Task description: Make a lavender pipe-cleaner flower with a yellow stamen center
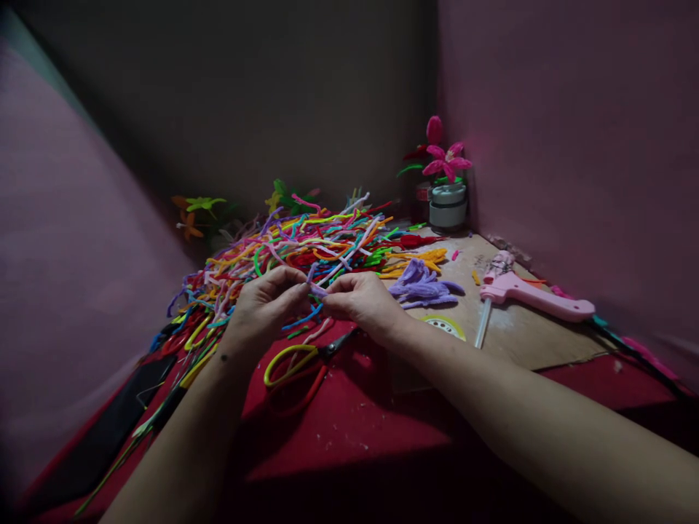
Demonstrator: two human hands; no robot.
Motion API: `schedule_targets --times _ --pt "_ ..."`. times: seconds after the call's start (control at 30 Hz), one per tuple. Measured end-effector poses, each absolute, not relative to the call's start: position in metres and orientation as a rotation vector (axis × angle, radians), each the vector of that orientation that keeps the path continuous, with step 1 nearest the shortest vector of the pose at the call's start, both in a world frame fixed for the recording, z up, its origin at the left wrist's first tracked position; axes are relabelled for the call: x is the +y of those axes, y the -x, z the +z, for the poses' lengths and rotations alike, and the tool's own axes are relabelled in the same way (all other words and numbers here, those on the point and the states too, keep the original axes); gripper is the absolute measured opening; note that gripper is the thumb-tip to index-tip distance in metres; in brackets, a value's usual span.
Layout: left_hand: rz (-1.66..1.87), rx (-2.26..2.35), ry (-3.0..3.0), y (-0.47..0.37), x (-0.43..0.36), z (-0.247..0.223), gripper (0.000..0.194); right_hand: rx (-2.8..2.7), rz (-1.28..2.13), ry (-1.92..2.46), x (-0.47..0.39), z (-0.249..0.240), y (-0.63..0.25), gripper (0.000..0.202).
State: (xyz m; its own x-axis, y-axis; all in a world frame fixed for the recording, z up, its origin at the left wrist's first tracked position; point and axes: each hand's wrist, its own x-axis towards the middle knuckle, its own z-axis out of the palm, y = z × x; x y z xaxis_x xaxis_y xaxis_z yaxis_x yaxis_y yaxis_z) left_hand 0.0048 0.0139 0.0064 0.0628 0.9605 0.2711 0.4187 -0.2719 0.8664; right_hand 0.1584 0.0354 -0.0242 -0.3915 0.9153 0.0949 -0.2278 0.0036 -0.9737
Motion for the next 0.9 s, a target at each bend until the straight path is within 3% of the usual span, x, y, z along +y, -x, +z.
schedule_targets --times 0.17,0.33,0.4,0.53,0.63,0.73,0.9 --pt "1.035 1.346 -1.845 -0.004 0.015 0.006 0.012 -1.409 1.572 0.751 0.037 -0.027 -0.157 0.015" --pt "1.501 1.604 -1.949 -0.005 0.009 0.010 0.012 -1.435 1.419 0.816 0.037 -0.029 -0.156 0.015" --pt "1.495 1.638 -1.837 -0.007 0.006 0.012 0.016 -1.513 1.210 0.845 0.037 -0.031 -0.156 0.016" --pt "1.125 1.472 -1.532 -0.011 0.009 0.008 0.029 -1.721 0.514 0.840 0.034 -0.036 -0.157 0.015" --pt "1.063 1.253 -1.406 -0.012 0.014 0.002 0.026 -1.829 0.231 0.806 0.032 -0.037 -0.157 0.018" --pt "1.115 1.137 -1.409 -0.014 0.017 -0.002 0.025 -1.803 0.324 0.833 0.031 -0.036 -0.156 0.017" --pt "1.375 1.135 -1.550 -0.020 0.013 0.000 0.031 -1.476 1.109 0.795 0.034 -0.031 -0.157 0.014"
